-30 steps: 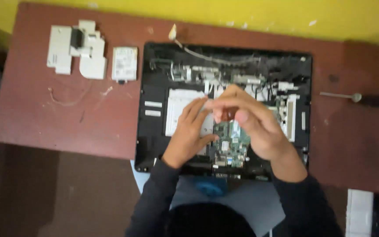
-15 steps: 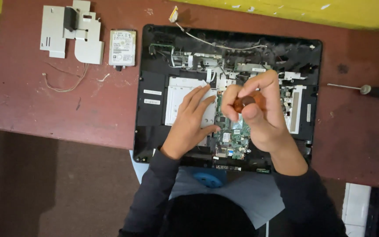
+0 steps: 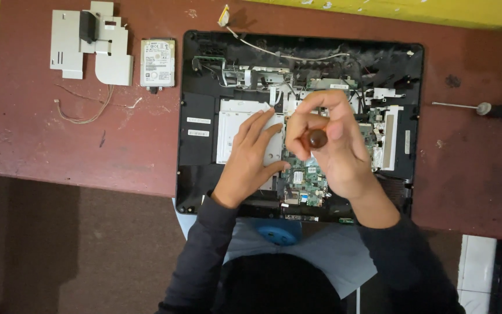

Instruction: Removing screws and internal hardware components from a laptop chassis using a screwdriver.

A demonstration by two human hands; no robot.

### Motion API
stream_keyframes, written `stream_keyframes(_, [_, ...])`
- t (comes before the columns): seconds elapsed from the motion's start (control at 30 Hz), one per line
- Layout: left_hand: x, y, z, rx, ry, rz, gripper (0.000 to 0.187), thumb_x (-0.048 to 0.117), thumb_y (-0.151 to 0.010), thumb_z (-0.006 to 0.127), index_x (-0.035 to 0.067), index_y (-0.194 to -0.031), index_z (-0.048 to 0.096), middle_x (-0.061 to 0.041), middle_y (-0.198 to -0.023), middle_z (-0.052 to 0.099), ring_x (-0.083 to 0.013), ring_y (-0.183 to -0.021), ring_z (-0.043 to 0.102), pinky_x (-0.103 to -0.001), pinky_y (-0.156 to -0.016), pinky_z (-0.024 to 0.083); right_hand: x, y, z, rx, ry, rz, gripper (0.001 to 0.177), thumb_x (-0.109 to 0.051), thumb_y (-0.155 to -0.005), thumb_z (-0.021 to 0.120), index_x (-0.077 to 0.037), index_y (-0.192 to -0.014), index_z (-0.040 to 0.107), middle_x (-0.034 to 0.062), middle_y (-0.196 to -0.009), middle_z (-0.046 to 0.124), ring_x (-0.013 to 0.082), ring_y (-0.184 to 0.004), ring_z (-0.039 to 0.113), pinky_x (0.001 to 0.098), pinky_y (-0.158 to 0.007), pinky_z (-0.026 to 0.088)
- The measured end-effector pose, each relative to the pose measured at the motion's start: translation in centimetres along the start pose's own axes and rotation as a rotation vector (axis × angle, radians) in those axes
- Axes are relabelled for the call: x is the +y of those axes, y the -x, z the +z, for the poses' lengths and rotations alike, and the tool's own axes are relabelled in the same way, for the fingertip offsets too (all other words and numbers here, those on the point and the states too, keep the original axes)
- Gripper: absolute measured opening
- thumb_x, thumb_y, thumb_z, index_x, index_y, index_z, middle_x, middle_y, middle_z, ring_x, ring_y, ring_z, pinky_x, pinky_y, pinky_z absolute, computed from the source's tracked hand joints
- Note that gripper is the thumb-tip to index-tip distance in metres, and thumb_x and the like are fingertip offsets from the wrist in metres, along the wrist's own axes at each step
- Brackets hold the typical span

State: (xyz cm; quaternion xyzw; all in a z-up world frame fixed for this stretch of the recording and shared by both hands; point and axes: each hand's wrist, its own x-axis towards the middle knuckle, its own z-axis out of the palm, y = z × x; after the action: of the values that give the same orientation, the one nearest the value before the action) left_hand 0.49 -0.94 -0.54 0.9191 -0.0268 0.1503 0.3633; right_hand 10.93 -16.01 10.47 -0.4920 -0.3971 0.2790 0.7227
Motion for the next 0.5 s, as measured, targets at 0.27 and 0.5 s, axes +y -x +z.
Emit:
stream_keyframes(0.27, [0.0, 0.0, 0.0, 0.007, -0.019, 0.001, 0.072, 0.023, -0.084, 0.090, 0.003, -0.141, 0.051, -0.021, -0.158, 0.040, -0.0423, -0.149, 0.034, -0.058, -0.124, 0.033, 0.0, -0.7, 0.7, -0.153, -0.062, -0.157, 0.024, -0.035, -0.112, 0.053, -0.015, -0.116, 0.041, 0.0057, -0.083, 0.050, 0.0158, -0.073, 0.048, 0.0287, -0.071, 0.047])
stream_keyframes(0.5, [-0.1, 0.3, 0.1, 0.026, -0.011, 0.019, 0.073, 0.029, -0.085, 0.090, 0.005, -0.142, 0.050, -0.020, -0.160, 0.038, -0.0430, -0.149, 0.035, -0.061, -0.123, 0.035, -0.9, 0.1, -0.3, -0.155, 0.147, -0.060, 0.041, -0.045, -0.115, 0.038, -0.009, -0.117, 0.057, 0.0079, -0.109, 0.051, 0.0155, -0.091, 0.053, 0.0275, -0.087, 0.049])
